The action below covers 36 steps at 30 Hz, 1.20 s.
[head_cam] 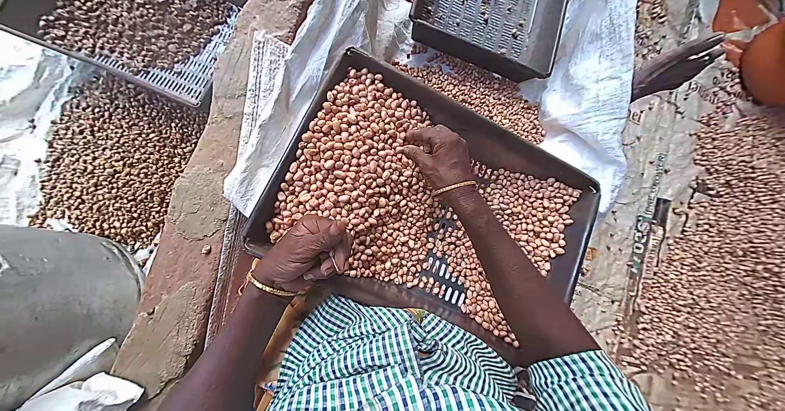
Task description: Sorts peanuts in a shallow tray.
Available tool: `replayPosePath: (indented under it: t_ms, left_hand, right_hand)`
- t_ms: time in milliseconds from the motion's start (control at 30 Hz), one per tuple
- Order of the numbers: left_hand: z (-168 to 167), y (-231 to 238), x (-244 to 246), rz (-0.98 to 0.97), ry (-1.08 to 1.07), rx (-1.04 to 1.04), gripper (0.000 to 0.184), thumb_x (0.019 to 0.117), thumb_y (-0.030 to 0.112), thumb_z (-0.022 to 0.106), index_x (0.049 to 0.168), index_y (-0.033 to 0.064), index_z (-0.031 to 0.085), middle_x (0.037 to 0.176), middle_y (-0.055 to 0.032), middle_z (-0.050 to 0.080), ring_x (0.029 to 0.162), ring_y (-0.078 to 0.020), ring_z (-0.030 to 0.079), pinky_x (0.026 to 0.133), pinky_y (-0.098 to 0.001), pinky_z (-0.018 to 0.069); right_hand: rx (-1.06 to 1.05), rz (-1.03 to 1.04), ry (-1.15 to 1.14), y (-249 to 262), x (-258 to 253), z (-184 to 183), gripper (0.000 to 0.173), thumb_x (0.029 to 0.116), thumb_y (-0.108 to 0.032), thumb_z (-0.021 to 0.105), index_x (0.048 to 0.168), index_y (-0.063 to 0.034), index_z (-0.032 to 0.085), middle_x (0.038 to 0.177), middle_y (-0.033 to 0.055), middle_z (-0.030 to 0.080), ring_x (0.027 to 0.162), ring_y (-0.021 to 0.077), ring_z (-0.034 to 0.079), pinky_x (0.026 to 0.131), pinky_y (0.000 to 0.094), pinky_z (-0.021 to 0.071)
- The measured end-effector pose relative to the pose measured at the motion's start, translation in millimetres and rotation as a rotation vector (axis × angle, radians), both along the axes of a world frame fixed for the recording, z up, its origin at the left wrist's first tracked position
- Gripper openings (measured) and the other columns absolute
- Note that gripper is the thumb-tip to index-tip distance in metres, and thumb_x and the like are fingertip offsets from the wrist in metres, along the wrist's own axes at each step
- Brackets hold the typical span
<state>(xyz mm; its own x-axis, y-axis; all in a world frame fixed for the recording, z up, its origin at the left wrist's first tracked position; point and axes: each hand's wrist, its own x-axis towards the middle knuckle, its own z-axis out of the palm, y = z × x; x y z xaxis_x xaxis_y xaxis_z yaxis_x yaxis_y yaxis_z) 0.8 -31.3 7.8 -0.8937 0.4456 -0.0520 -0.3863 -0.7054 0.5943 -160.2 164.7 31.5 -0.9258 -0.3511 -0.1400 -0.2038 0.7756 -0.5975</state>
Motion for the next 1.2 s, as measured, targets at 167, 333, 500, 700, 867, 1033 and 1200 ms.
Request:
replayPosePath:
  t_ms: [167,333,500,700,867,1033,1200]
  left_hand:
    - [0,0,-1,-0.002,0.004,0.002,0.038,0.1032,0.034,0.057,0.08,0.0121,0.077,0.063,0.0119,0.066,0.051,0.0111,0.052,0.047,-0.0056,0.0389]
    - [-1,-1,-1,-0.007,0.024,0.015,0.038,0.1031,0.034,0.058,0.08,0.0109,0.077,0.063,0.011,0.066,0.052,0.0107,0.053,0.049,-0.0057,0.0396]
    - [-1,-2,0,-0.001,0.006,-0.017,0.038,0.1021,0.036,0.059,0.079,0.0125,0.077,0.063,0.0106,0.066,0.05,0.0103,0.052,0.048,-0.006,0.0396]
    - [-1,-2,0,-0.01,0.021,-0.013,0.037,0.1025,0.036,0.058,0.08,0.0135,0.077,0.064,0.0115,0.066,0.051,0.0099,0.053,0.048,-0.0061,0.0403]
    - [-1,0,0,-0.008,0.013,-0.011,0.037,0.1022,0.035,0.059,0.079,0.0133,0.077,0.063,0.0113,0.066,0.05,0.01,0.053,0.047,-0.0059,0.04]
    - [0,-2,0,-0.008,0.018,-0.015,0.036,0.1019,0.035,0.059,0.079,0.014,0.077,0.062,0.012,0.065,0.05,0.0103,0.053,0.047,-0.0055,0.0395]
    - [-1,-1,0,-0.001,0.018,-0.012,0.038,0.1016,0.036,0.059,0.077,0.013,0.076,0.061,0.0113,0.065,0.05,0.0095,0.053,0.048,-0.0064,0.0404]
  right_hand:
    - [-0.35,-0.079,-0.024,18,-7,-11,0.012,0.0929,-0.003,0.068,0.103,-0.0011,0.073,0.075,-0.0007,0.06,0.063,0.0046,0.05,0.064,0.0195,0.0426]
    - [-1.213,-0.351,-0.567,51,19,-20,0.034,0.0974,-0.006,0.031,0.09,-0.0184,0.062,0.081,-0.0076,0.065,0.07,0.0026,0.062,0.065,0.0184,0.052]
    - [-0.746,-0.299,-0.37,37,51,-21,0.012,0.0939,0.005,0.062,0.093,-0.0052,0.067,0.067,-0.0097,0.058,0.05,-0.007,0.043,0.048,0.009,0.037]
    - [-0.321,-0.276,0.017,40,52,-32,0.029,0.0927,-0.004,0.068,0.121,0.0022,0.069,0.076,-0.0024,0.055,0.062,-0.0022,0.04,0.061,0.0149,0.0371]
    - [-0.252,-0.132,0.102,44,60,-25,0.023,0.0936,-0.001,0.063,0.113,0.0011,0.074,0.087,0.0085,0.064,0.068,0.0051,0.045,0.065,0.0204,0.0387]
    - [-0.039,0.067,0.19,30,59,-24,0.022,0.0937,-0.002,0.065,0.112,0.0054,0.075,0.091,0.0248,0.069,0.077,0.0337,0.065,0.074,0.0443,0.0522]
    - [-0.449,-0.053,-0.027,47,51,-25,0.009,0.0952,-0.004,0.064,0.097,-0.0008,0.072,0.072,-0.0038,0.06,0.059,-0.0003,0.048,0.059,0.015,0.0412]
